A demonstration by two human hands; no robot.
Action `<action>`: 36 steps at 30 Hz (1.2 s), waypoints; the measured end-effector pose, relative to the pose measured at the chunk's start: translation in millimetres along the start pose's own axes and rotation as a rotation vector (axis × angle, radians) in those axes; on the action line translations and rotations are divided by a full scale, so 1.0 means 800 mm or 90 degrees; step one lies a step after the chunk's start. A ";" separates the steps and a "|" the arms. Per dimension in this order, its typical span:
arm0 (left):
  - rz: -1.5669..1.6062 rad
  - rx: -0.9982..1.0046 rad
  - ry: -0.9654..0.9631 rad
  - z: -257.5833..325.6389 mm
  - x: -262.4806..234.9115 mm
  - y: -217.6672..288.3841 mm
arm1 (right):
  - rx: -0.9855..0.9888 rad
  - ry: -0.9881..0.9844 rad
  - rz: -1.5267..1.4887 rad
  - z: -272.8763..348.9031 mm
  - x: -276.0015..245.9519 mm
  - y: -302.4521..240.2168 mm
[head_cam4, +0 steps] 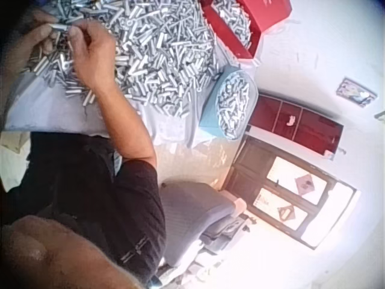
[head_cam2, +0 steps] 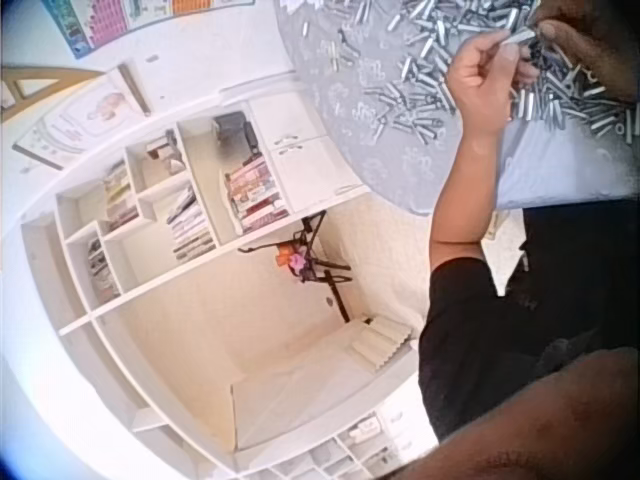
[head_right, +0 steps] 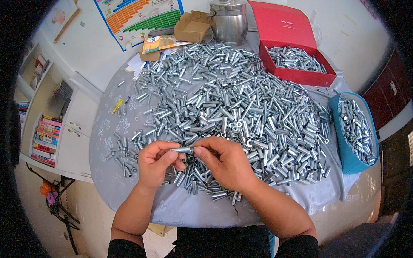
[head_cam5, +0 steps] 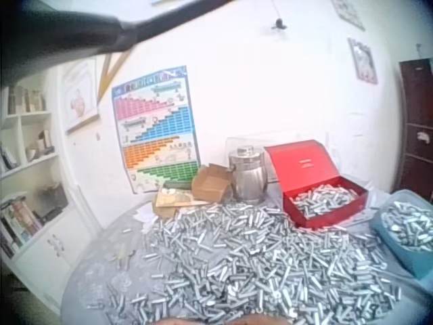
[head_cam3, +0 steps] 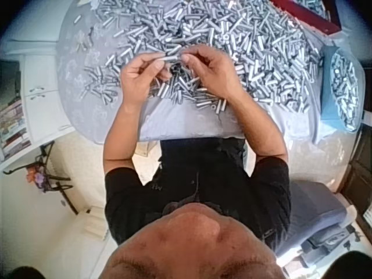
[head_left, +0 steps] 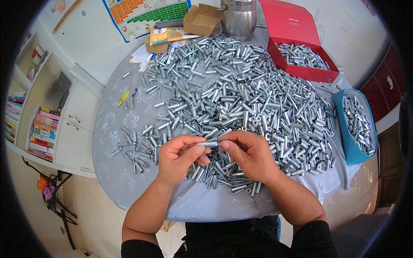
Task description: The person repeatedly picks up small cylindrical metal components and smaller ring-like pieces from a large pile on a table. They insert the smaller pieces into the cylindrical parts by hand and then place the assembled units back onto the table. The process is continuous and repetitive throughout the clip.
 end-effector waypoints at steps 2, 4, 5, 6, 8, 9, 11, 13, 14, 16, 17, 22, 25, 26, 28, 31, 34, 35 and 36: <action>0.000 -0.002 0.000 0.000 0.000 -0.001 | -0.020 -0.001 -0.017 0.000 0.000 0.005; 0.009 -0.003 0.012 0.000 -0.001 -0.002 | -0.077 0.047 0.006 0.001 -0.006 -0.006; 0.012 -0.004 0.018 0.000 -0.002 -0.002 | -0.105 0.071 0.017 0.001 -0.009 -0.013; 0.012 -0.008 0.021 0.001 -0.003 -0.003 | -0.112 0.078 0.013 0.002 -0.008 -0.021; 0.013 -0.016 0.026 0.001 -0.003 -0.002 | -0.125 0.095 0.007 0.004 -0.009 -0.038; -0.008 -0.014 0.020 0.001 -0.002 -0.001 | -0.128 0.056 0.040 0.002 -0.004 -0.037; -0.051 -0.009 0.006 0.001 0.000 0.001 | -0.135 -0.021 0.106 0.001 0.002 -0.031; -0.067 -0.001 0.019 0.002 -0.002 0.001 | -0.138 -0.017 0.129 0.002 0.001 -0.025; -0.074 0.003 0.025 0.002 -0.003 0.001 | -0.139 -0.015 0.140 0.002 0.000 -0.023; -0.083 0.028 0.051 0.001 -0.007 0.004 | -0.124 0.051 0.122 0.003 -0.007 -0.022; -0.087 0.040 0.064 0.000 -0.009 0.006 | -0.116 0.083 0.112 0.002 -0.010 -0.022; -0.065 0.023 0.053 0.000 -0.007 0.004 | -0.097 0.079 0.093 0.004 -0.006 -0.028; -0.054 0.006 0.039 0.001 -0.004 0.001 | -0.114 0.051 0.105 0.003 -0.003 -0.018; -0.047 0.001 0.035 0.001 -0.004 0.000 | -0.122 0.049 0.101 0.003 -0.003 -0.017; -0.041 0.002 0.025 0.000 -0.005 -0.003 | -0.116 0.039 0.138 0.003 -0.003 -0.017; -0.058 -0.021 0.018 0.001 -0.003 -0.007 | -0.079 0.037 0.109 0.004 0.001 -0.025; -0.062 -0.024 0.017 0.001 0.000 -0.007 | -0.121 0.015 0.112 0.004 0.002 -0.029; -0.059 -0.021 0.016 0.001 0.000 -0.007 | -0.151 0.004 0.125 0.004 0.003 -0.030; -0.052 -0.023 0.019 0.000 -0.001 -0.007 | -0.125 0.011 0.113 0.004 0.001 -0.026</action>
Point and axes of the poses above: each hand's wrist, its own z-axis away from the middle knuckle, its own x-axis out of the palm, y = z × x, the point moved 7 cm from there along -z, towards the middle knuckle, and after that the axes turned 6 degrees about -y, right-handed, at the moved point
